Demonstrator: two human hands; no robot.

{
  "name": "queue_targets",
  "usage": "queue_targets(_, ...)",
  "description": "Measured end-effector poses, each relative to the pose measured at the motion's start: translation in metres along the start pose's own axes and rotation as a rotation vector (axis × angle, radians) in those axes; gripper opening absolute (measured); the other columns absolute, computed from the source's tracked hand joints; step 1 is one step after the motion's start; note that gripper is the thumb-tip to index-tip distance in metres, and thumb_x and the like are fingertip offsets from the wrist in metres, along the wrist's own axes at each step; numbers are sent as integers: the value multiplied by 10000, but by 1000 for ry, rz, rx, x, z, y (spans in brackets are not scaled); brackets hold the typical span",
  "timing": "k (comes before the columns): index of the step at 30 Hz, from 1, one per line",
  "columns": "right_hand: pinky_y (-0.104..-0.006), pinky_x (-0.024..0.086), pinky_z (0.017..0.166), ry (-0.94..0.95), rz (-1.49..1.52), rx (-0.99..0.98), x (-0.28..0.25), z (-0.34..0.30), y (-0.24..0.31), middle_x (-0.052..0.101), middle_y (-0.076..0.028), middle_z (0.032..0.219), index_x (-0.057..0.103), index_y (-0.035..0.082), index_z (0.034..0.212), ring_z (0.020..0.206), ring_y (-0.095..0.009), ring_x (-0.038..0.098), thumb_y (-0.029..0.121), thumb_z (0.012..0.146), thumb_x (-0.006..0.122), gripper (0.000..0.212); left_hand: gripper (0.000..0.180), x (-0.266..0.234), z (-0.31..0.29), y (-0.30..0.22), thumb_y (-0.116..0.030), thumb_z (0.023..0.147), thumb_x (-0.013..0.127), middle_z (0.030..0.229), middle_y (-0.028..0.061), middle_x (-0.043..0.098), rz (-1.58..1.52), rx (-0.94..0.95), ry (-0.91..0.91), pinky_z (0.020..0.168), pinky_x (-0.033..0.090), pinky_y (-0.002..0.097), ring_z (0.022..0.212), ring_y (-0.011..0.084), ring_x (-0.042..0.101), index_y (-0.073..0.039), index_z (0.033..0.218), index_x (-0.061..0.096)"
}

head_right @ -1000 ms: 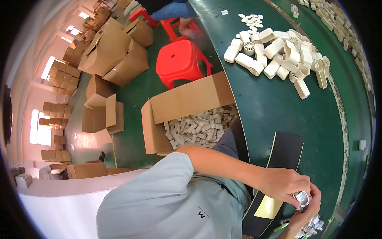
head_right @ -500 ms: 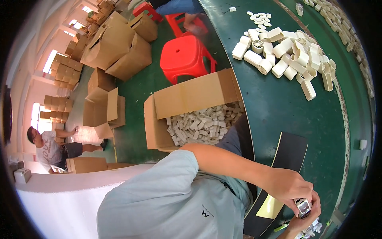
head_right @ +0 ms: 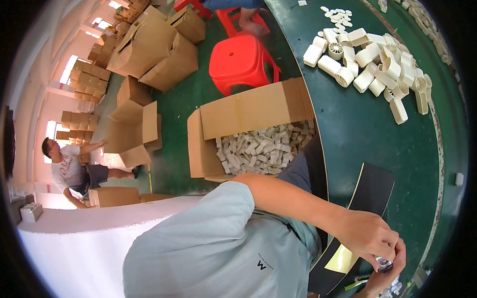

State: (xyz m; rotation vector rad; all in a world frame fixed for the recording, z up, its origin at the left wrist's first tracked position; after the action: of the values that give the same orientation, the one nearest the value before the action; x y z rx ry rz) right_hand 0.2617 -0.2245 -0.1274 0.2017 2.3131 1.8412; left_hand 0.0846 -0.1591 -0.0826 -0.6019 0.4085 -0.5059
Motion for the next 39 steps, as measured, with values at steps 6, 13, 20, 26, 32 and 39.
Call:
queue_targets(6,-309,455,920,-178,-33,218,1,3,-9,644,-68,1034,660,26,1086,990,-150,611,471,1086,390,520,416,10,-10,-8,-401,799,868,1000,76,605,27,99,44,535,541,386,693,269,652,-97,985,652)
queue_targets(13,-283,463,818,-269,-141,-132,0,0,22,593,-50,962,623,9,1023,909,-136,570,368,1126,359,458,406,-1,-1,-9,-375,825,847,1015,111,575,-272,-158,-102,645,543,426,758,319,654,-78,989,624)
queue_targets(20,-310,482,837,-367,-511,-311,0,-20,49,635,-69,1050,668,-49,1090,946,-176,581,325,1123,414,453,564,14,-8,12,-435,836,818,840,203,639,-225,-483,191,657,521,487,751,425,664,34,981,540)
queue_targets(26,-358,507,720,-234,-622,-533,67,43,67,664,-138,858,710,-21,951,770,-252,637,287,1080,424,440,482,-31,-6,47,-297,837,889,948,159,739,-88,-491,87,704,611,397,799,315,759,-24,1167,667)
queue_targets(32,-342,429,556,-263,-384,-352,54,45,61,603,-110,644,697,-24,800,562,-200,564,223,1110,461,461,455,-30,10,41,-176,808,896,880,142,730,1,-296,121,616,593,345,716,268,749,40,1127,654)
queue_targets(39,-368,443,537,-303,-358,-324,40,45,56,599,-145,606,678,-40,741,540,-232,599,299,1128,429,572,384,-17,13,47,-180,866,858,792,115,716,-98,-353,141,559,534,303,624,192,701,41,1112,663)
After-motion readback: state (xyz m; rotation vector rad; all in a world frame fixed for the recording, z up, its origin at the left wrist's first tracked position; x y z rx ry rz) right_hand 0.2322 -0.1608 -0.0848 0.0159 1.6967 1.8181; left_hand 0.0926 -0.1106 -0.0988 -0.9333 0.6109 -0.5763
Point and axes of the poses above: each hand's wrist, its own z-axis towards the middle knuckle, its own x-axis out of the palm, y = z × x, the point moved 9 cm from there along z, towards the middle knuckle
